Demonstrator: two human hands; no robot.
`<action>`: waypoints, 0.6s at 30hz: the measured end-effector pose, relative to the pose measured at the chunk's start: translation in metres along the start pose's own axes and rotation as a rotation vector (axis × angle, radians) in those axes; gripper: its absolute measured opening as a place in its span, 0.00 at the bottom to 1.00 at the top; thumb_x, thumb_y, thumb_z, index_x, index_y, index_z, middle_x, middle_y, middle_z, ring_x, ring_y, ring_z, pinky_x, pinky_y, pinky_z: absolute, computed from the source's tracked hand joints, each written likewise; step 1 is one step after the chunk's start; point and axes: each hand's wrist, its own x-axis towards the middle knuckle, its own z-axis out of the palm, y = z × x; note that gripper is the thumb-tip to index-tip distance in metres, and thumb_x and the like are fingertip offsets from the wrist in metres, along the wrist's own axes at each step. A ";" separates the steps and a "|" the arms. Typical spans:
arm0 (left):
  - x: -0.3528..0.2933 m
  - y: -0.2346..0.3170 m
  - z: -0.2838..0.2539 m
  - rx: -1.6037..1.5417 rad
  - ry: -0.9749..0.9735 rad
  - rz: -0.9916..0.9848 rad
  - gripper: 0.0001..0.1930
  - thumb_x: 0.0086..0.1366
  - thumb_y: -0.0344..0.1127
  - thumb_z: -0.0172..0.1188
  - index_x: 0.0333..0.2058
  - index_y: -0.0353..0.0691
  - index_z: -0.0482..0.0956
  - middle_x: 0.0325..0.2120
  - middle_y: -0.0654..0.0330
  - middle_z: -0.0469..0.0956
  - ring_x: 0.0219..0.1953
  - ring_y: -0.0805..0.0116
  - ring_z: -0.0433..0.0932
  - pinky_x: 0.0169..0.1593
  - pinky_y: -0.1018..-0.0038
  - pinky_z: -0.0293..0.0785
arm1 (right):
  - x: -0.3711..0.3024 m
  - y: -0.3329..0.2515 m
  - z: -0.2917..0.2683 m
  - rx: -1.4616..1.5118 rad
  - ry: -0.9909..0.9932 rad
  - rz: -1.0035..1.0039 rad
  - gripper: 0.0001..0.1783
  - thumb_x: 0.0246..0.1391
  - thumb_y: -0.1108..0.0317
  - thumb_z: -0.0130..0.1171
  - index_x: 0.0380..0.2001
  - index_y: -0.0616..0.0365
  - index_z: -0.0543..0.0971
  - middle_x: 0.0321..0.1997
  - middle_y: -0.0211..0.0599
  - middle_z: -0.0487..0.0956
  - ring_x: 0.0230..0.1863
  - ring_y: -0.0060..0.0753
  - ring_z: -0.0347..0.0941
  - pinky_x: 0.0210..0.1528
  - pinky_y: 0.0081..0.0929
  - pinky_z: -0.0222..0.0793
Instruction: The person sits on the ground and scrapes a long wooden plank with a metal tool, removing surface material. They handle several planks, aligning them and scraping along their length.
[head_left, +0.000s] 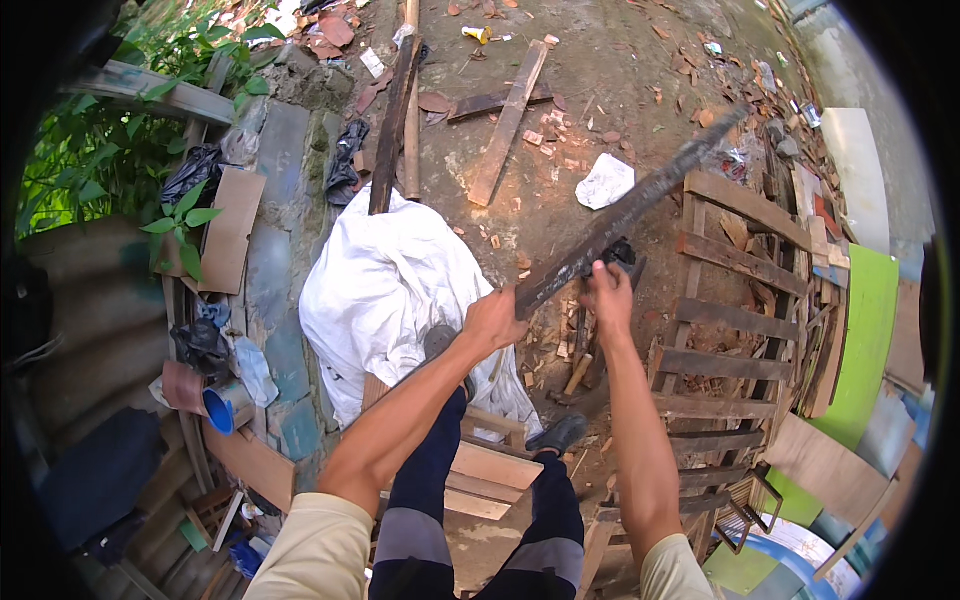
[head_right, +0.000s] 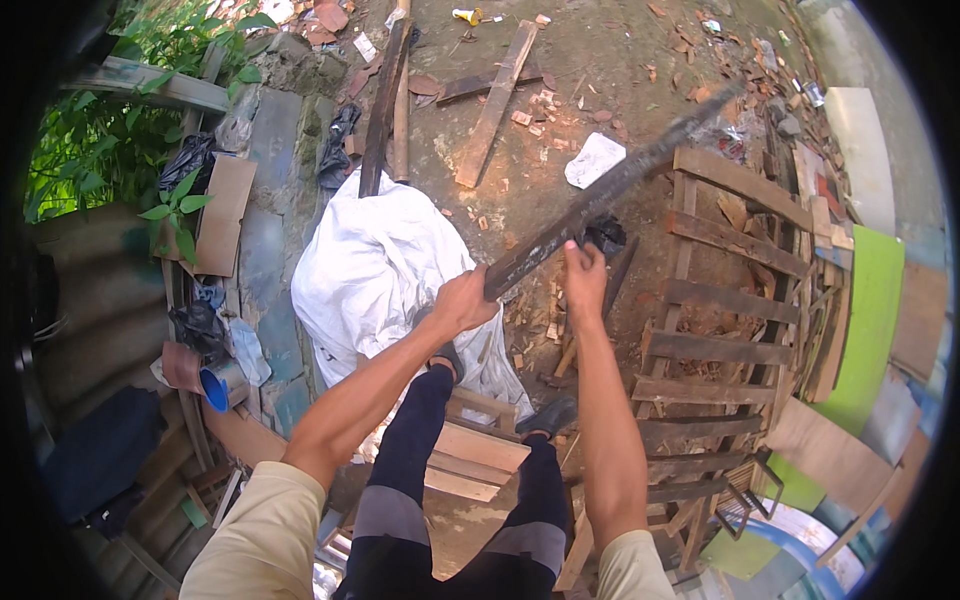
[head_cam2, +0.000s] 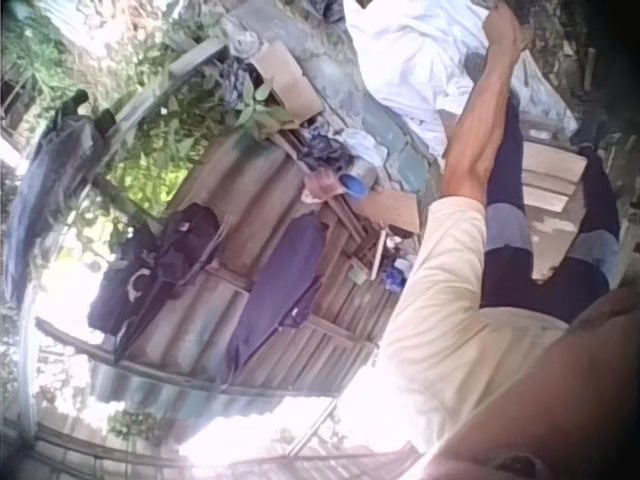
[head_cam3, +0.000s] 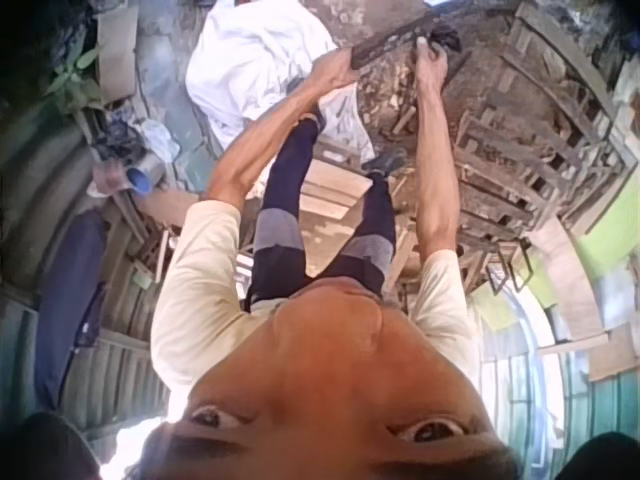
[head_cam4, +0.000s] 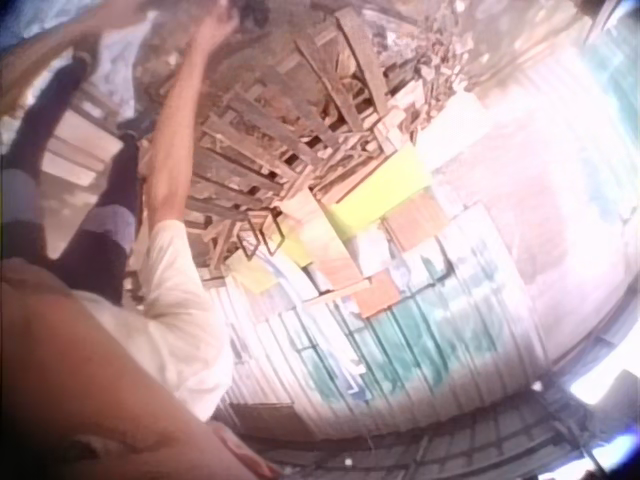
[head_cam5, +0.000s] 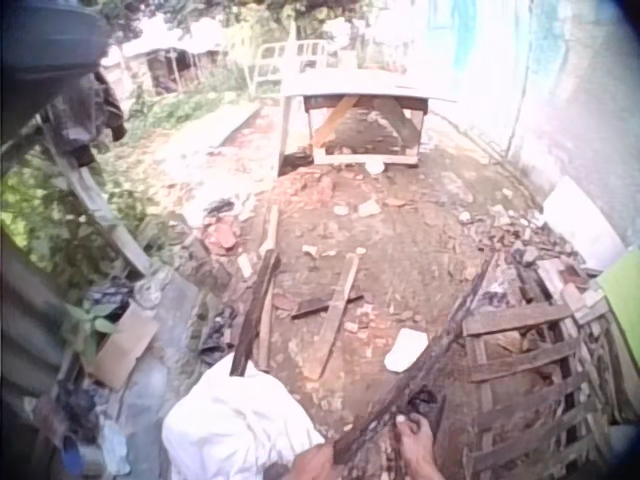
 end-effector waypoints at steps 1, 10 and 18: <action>0.014 0.002 0.002 -0.025 -0.043 -0.054 0.32 0.51 0.42 0.64 0.54 0.32 0.73 0.40 0.38 0.81 0.45 0.40 0.81 0.48 0.53 0.77 | -0.019 0.006 0.005 -0.017 -0.025 0.124 0.43 0.62 0.43 0.60 0.66 0.65 0.61 0.64 0.46 0.69 0.59 0.41 0.70 0.51 0.38 0.77; 0.033 0.074 0.014 -0.592 -0.324 -0.272 0.27 0.50 0.46 0.67 0.42 0.28 0.78 0.37 0.44 0.82 0.34 0.53 0.83 0.39 0.59 0.80 | -0.193 0.147 -0.001 0.039 -0.510 0.442 0.54 0.59 0.30 0.53 0.74 0.56 0.50 0.72 0.52 0.61 0.71 0.47 0.61 0.65 0.48 0.66; 0.027 0.108 0.080 -1.230 -0.624 -0.413 0.18 0.61 0.45 0.63 0.40 0.34 0.80 0.34 0.54 0.83 0.30 0.67 0.82 0.35 0.67 0.81 | -0.236 0.138 -0.045 0.346 -0.176 0.335 0.40 0.53 0.42 0.70 0.55 0.63 0.70 0.51 0.44 0.80 0.53 0.39 0.78 0.53 0.33 0.73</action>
